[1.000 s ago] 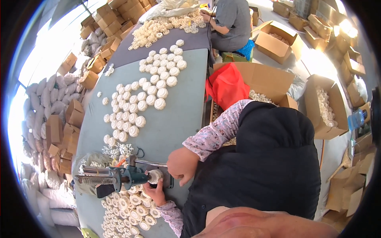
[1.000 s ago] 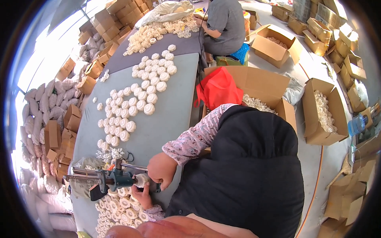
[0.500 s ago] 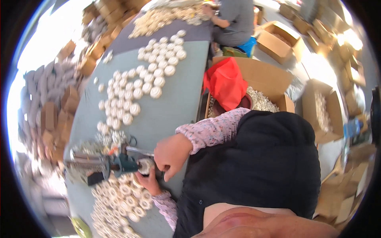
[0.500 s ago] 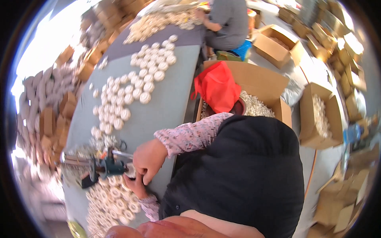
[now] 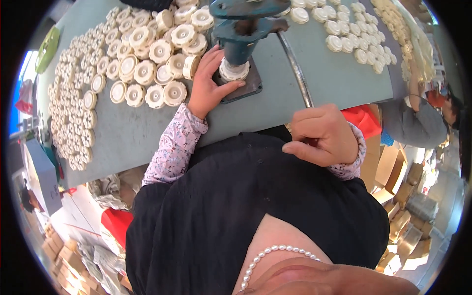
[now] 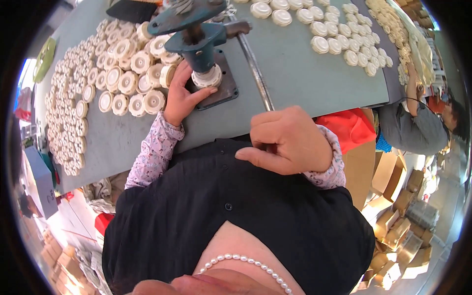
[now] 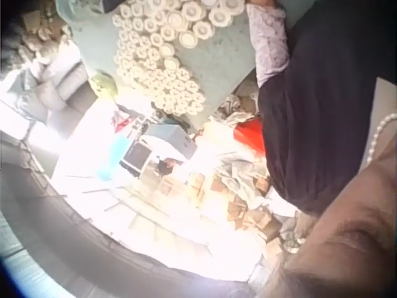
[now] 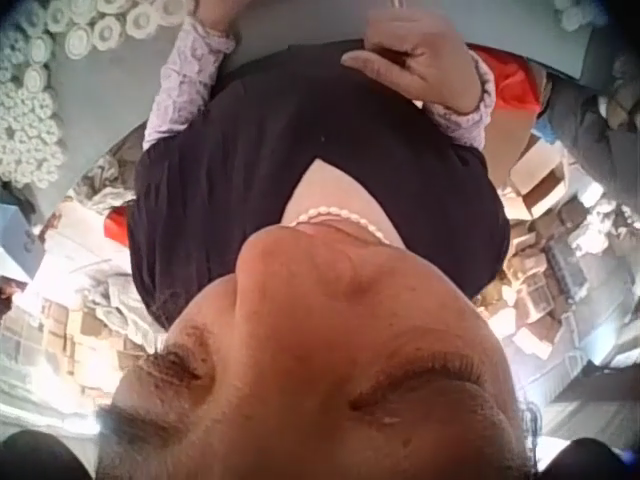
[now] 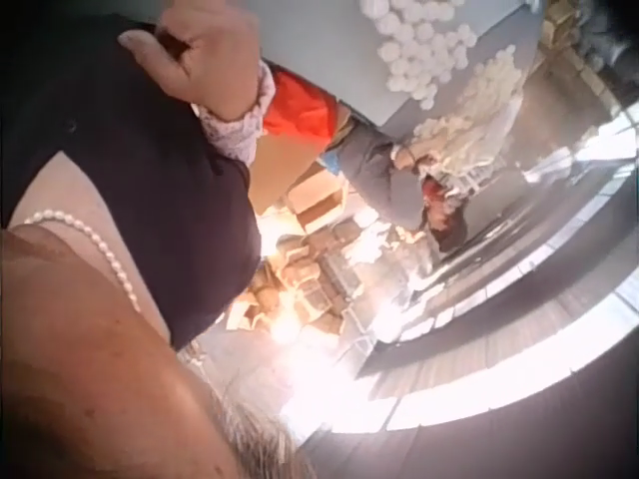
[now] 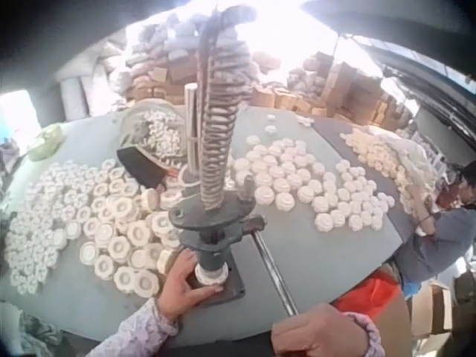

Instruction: The person assembles plastic components by fitting parts into a manual press, pulling the lever to press them together, and placing the assembled pieces onto the workbench.

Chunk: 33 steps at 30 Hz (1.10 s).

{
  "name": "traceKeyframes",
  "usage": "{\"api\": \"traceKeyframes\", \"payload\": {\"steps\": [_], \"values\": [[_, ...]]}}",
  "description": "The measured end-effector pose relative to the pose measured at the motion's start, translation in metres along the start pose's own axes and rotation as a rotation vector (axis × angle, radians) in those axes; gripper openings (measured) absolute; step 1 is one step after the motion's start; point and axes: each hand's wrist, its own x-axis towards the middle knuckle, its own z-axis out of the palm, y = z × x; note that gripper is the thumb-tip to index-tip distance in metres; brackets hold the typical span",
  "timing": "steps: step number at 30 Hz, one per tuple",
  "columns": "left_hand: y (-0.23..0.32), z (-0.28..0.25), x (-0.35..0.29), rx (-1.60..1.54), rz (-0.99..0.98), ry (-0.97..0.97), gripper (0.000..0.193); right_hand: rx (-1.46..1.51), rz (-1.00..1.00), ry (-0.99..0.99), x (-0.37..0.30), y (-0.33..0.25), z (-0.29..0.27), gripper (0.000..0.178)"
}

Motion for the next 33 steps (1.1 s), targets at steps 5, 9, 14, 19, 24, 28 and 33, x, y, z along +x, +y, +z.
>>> {"api": "traceKeyframes", "payload": {"steps": [5,9,14,19,24,28,33], "values": [[0.006,0.008,-0.003,0.087,0.023,0.116,0.070,0.038,0.006,-0.030,0.007,0.003,0.000,0.038],[0.005,0.023,-0.011,0.125,-0.033,0.242,0.070,0.034,0.009,-0.034,0.008,0.003,0.002,0.037],[0.008,0.033,-0.014,0.162,-0.072,0.326,0.070,0.017,-0.004,-0.040,0.010,0.003,0.001,0.035],[0.005,0.027,-0.013,0.097,-0.090,0.270,0.069,0.040,-0.033,-0.041,0.008,0.007,0.001,0.032],[-0.002,-0.004,-0.001,0.080,-0.099,0.039,0.072,0.081,-0.038,-0.027,0.009,0.008,0.003,0.029],[-0.003,-0.018,0.010,0.016,-0.103,-0.127,0.073,0.059,-0.024,-0.061,0.011,0.002,-0.001,0.028],[-0.020,-0.026,0.014,0.046,-0.022,-0.210,0.071,0.082,-0.008,-0.030,0.009,0.006,0.006,0.027]]}}
